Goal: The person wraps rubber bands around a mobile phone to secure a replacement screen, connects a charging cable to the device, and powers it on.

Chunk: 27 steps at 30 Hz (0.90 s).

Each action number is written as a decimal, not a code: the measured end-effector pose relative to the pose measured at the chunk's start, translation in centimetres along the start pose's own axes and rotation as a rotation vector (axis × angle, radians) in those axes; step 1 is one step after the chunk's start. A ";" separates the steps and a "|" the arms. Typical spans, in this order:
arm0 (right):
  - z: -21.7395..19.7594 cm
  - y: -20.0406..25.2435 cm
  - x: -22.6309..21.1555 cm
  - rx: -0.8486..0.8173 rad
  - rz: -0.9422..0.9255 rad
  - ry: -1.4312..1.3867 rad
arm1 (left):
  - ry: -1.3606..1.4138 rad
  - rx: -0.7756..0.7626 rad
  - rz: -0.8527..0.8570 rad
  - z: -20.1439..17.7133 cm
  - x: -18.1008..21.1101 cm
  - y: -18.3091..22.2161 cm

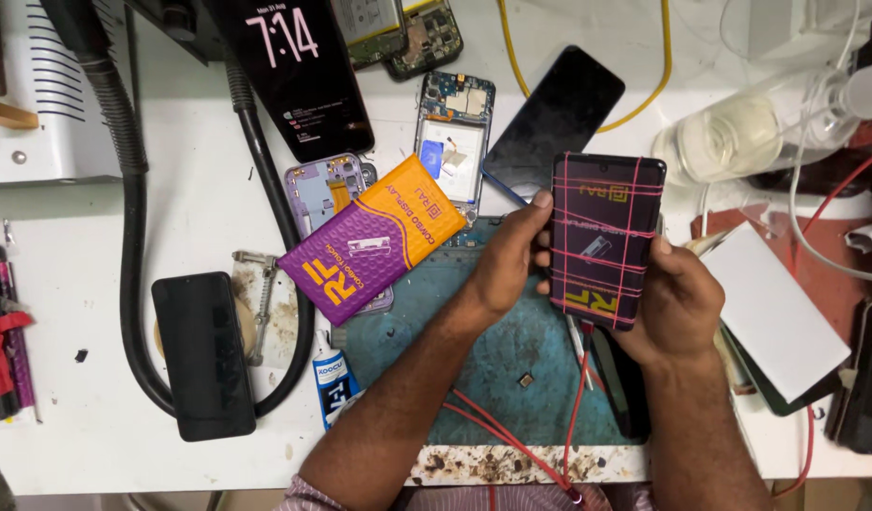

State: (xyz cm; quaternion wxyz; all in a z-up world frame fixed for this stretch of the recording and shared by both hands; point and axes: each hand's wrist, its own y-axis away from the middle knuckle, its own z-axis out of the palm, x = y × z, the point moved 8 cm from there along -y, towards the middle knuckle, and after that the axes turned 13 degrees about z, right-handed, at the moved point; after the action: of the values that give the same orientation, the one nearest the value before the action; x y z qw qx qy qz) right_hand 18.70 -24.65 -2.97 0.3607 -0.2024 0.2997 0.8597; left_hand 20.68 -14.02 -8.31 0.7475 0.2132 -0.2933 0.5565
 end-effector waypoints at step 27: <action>2.8 0.8 1.4 -0.086 0.041 0.080 | -0.132 0.013 0.379 1.5 3.7 1.0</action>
State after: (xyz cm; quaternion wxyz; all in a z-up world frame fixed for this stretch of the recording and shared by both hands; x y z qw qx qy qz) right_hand 16.86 -22.53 -1.41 0.3218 -0.2459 0.2805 0.8702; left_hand 20.19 -12.06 -4.68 0.6070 0.1949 -0.3732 0.6740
